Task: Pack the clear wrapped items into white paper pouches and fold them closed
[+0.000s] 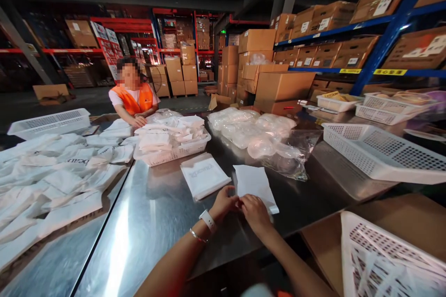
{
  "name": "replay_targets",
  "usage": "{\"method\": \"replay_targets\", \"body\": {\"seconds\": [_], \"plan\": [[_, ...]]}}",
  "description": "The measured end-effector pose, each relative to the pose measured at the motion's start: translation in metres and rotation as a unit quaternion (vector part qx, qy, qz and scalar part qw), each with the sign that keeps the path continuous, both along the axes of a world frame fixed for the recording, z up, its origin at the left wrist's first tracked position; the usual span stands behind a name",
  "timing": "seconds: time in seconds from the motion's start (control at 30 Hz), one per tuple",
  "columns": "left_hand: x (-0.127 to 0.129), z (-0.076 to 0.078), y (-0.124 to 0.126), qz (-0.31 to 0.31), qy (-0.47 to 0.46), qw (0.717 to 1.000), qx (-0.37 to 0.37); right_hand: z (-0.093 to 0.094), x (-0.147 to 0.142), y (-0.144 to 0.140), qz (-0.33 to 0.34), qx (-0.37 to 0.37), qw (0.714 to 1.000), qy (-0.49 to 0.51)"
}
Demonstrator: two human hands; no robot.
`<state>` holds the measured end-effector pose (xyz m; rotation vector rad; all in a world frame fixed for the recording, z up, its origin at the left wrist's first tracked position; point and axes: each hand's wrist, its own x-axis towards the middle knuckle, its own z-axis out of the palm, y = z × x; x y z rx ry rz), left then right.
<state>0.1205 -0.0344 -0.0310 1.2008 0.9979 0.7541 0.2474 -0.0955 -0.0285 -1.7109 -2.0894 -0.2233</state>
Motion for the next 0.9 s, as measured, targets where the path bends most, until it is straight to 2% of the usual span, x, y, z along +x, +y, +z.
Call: {"method": "replay_targets", "body": {"seconds": [0.17, 0.37, 0.57, 0.63, 0.7, 0.83, 0.9], "plan": [[-0.002, 0.001, 0.000, 0.010, -0.020, 0.999, -0.031, -0.005, -0.006, -0.007, 0.015, 0.040, 0.999, -0.025], [0.000, 0.003, -0.006, 0.031, -0.056, 0.998, -0.030, -0.004, -0.003, -0.009, 0.055, 0.074, 0.995, -0.042], [0.002, 0.000, -0.011, 0.036, -0.061, 0.997, -0.035, -0.009, 0.010, -0.018, 0.103, 0.092, 0.989, 0.046], [0.001, 0.001, -0.011, 0.038, -0.059, 0.997, -0.033, -0.013, 0.020, -0.028, 0.080, 0.108, 0.984, 0.113], [0.000, 0.003, -0.011, 0.037, -0.054, 0.997, -0.033, -0.017, 0.039, -0.043, 0.021, 0.121, 0.970, 0.212], [-0.003, 0.010, -0.011, 0.007, -0.025, 0.999, -0.037, -0.021, 0.098, -0.080, -0.130, 0.127, 0.903, 0.388], [-0.007, 0.014, -0.011, -0.019, -0.003, 0.999, -0.043, -0.019, 0.118, -0.095, -0.172, 0.118, 0.890, 0.405]]}}
